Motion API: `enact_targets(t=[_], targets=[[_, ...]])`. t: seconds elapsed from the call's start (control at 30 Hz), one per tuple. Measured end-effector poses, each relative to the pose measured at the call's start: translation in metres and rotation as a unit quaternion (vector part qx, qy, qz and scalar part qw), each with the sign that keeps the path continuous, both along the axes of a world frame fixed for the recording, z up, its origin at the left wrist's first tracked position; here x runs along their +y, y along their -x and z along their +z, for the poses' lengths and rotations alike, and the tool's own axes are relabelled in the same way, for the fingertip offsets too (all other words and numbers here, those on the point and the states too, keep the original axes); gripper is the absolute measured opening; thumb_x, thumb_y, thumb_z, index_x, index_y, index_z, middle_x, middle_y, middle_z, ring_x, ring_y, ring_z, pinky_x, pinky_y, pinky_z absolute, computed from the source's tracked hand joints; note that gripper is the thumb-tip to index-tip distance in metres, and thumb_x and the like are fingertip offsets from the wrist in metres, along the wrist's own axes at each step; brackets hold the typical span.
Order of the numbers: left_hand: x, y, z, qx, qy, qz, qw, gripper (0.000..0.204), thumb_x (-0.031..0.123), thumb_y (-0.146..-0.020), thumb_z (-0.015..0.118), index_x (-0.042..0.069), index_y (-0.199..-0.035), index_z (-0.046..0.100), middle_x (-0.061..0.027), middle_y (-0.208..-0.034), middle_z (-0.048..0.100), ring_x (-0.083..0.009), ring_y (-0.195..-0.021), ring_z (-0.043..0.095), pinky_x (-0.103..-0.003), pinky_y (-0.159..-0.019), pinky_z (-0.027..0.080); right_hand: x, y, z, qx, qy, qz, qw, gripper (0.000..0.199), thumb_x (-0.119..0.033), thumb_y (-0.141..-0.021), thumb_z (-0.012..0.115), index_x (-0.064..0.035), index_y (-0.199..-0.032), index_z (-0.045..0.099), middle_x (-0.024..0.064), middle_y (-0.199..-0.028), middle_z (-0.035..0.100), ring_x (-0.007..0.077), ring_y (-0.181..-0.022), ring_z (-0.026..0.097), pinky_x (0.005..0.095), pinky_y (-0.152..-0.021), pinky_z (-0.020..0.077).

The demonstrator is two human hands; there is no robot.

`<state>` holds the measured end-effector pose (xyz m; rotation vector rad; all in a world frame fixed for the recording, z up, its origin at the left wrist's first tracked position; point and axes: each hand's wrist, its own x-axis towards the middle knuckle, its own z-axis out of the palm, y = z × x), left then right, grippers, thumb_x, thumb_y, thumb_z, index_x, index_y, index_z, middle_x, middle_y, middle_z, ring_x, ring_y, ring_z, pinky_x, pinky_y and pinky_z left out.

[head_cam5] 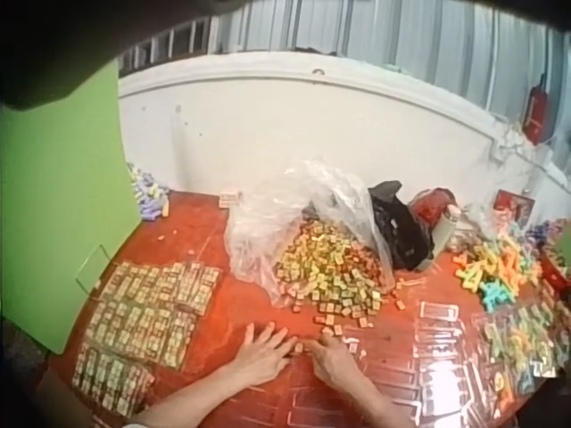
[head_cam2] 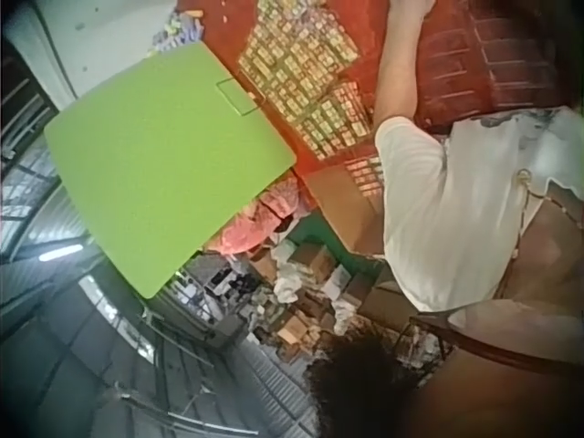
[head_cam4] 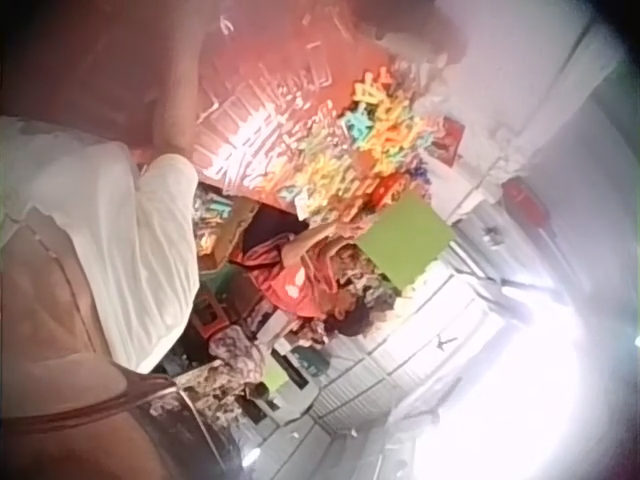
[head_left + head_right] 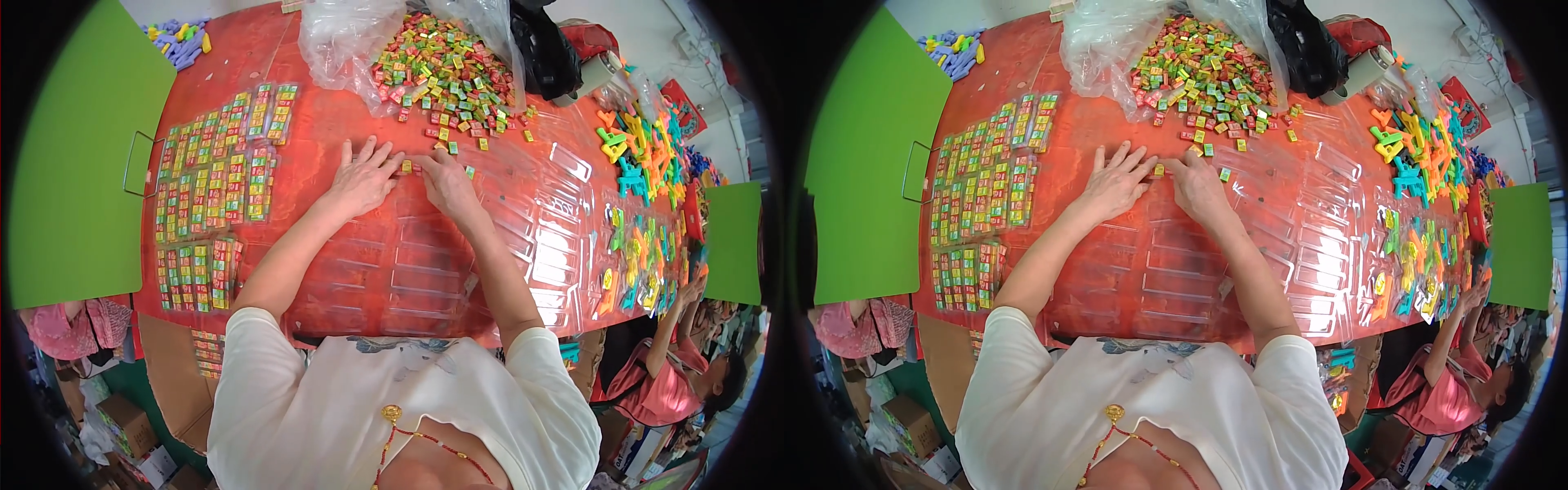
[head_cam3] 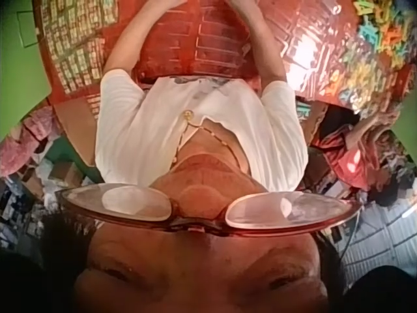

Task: Sorting small numbered toy blocks into organized rows on a red work table.

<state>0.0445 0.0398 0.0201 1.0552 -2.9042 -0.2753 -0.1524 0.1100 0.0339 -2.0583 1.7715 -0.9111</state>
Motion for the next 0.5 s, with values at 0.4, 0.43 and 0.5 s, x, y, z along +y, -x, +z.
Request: enact_targets(t=[0.4, 0.43, 0.5], targets=[[0.001, -0.006, -0.017, 0.116, 0.133, -0.03, 0.984, 0.049, 0.012, -0.082, 0.062, 0.01, -0.131, 0.059, -0.0128, -0.107, 0.056, -0.0299, -0.104, 0.052, -0.056, -0.098, 0.036, 0.012, 0.003, -0.006, 0.011, 0.025, -0.008, 1.0, 0.023, -0.004, -0.09, 0.058, -0.0053, -0.111, 0.066, 0.0189, -0.097, 0.061, 0.0388, -0.091, 0.061, 0.0459, -0.078, 0.05], [0.0, -0.009, -0.015, 0.127, 0.11, -0.014, 0.986, 0.048, 0.012, -0.082, 0.061, 0.01, -0.13, 0.059, -0.0133, -0.106, 0.056, -0.0301, -0.101, 0.052, -0.053, -0.093, 0.039, 0.013, 0.002, -0.003, 0.01, 0.021, -0.011, 1.0, 0.023, -0.005, -0.09, 0.058, -0.0047, -0.111, 0.066, 0.0186, -0.097, 0.061, 0.0388, -0.091, 0.061, 0.0458, -0.077, 0.0502], [-0.004, -0.016, -0.013, 0.148, 0.112, 0.023, 0.982, 0.047, 0.013, -0.084, 0.061, 0.011, -0.131, 0.058, -0.0128, -0.104, 0.054, -0.0302, -0.099, 0.052, -0.051, -0.088, 0.04, 0.015, 0.003, -0.002, 0.008, 0.018, -0.014, 1.0, 0.022, -0.005, -0.09, 0.059, -0.0041, -0.111, 0.065, 0.0184, -0.097, 0.061, 0.0388, -0.09, 0.062, 0.0456, -0.077, 0.0503]])
